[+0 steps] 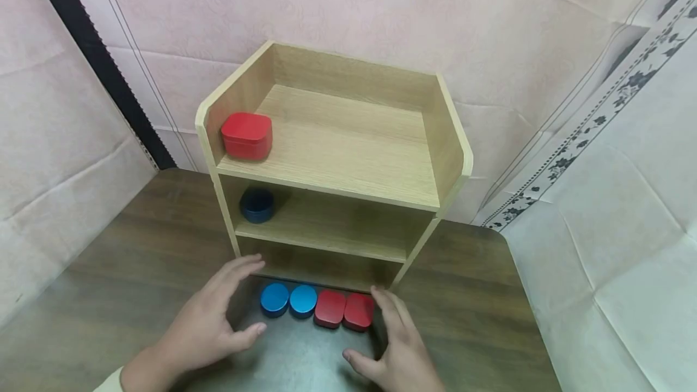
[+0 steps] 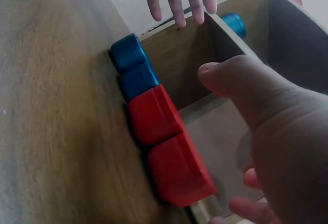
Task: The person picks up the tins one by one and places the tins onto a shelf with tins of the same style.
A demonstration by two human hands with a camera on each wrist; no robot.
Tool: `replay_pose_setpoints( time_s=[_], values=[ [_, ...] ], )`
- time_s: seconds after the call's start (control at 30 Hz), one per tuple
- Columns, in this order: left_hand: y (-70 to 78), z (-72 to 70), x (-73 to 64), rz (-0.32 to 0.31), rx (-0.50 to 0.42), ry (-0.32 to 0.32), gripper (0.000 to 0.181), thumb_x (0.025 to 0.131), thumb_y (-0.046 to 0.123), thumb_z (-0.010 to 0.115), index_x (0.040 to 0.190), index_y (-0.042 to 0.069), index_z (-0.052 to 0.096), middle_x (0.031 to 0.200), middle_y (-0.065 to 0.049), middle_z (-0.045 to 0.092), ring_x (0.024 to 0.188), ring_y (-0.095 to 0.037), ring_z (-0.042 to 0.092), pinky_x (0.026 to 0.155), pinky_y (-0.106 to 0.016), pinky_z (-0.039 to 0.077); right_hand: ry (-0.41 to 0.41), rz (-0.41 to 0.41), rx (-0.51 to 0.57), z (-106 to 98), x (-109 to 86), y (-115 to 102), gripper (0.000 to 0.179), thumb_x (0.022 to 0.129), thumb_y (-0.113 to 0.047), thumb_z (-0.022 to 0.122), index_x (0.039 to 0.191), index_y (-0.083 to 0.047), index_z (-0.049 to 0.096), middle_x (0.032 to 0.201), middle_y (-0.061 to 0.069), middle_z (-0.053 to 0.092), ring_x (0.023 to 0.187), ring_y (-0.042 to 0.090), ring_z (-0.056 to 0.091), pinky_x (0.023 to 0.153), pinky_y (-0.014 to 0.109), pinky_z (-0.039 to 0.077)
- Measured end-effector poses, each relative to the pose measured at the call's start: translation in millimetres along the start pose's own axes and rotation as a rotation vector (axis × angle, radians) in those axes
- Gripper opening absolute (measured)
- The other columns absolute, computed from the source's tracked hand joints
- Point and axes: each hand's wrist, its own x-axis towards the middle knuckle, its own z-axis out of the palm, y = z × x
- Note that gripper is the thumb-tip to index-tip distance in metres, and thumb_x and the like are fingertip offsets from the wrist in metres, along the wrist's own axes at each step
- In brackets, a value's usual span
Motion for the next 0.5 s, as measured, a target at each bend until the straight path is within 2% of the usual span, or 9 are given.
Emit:
replay_pose_setpoints(
  time_s=[0.13, 0.27, 0.37, 0.5],
  values=[
    [1.0, -0.7, 0.1, -0.027, -0.06, 0.018, 0.105, 0.079, 0.038, 0.102, 0.167, 0.033, 0.045, 0.17, 0.004, 0.05, 0.148, -0.019, 0.058, 0.106, -0.052, 0.062, -0.008, 0.012, 0.123, 5.9, 2.2, 5.9, 0.113, 0.077, -0.039, 0.106, 0.171, -0.025, 0.045, 0.167, 0.003, 0.054, 0.136, 0.027, 0.069, 0.105, 0.044, 0.065],
    [2.6, -3.3, 0.8, -0.049, -0.157, 0.057, 0.101, 0.08, 0.032, 0.1, 0.166, 0.031, 0.046, 0.163, 0.005, 0.053, 0.14, -0.013, 0.059, 0.113, -0.036, 0.057, 0.011, -0.009, 0.203, 12.7, 5.0, 13.3, 0.113, 0.076, -0.033, 0.107, 0.171, -0.022, 0.046, 0.165, 0.001, 0.056, 0.146, 0.027, 0.063, 0.109, 0.04, 0.063],
    [1.7, -6.4, 3.8, -0.019, -0.253, 0.117, 0.098, 0.08, 0.027, 0.098, 0.164, 0.023, 0.049, 0.158, 0.001, 0.055, 0.133, -0.012, 0.06, 0.114, -0.023, 0.051, 0.014, 0.005, 0.228, 17.1, 7.2, 18.3, 0.112, 0.075, -0.035, 0.108, 0.169, -0.024, 0.048, 0.162, -0.002, 0.058, 0.145, 0.023, 0.062, 0.108, 0.036, 0.063],
    [-0.9, -11.6, 12.2, 0.041, -0.366, 0.207, 0.093, 0.079, 0.018, 0.094, 0.161, 0.011, 0.051, 0.153, -0.01, 0.058, 0.131, -0.014, 0.059, 0.112, -0.022, 0.051, 0.012, 0.029, 0.246, 22.2, 10.5, 24.0, 0.108, 0.076, -0.034, 0.107, 0.168, -0.028, 0.05, 0.159, -0.008, 0.059, 0.142, 0.017, 0.061, 0.106, 0.031, 0.063]
  ],
)
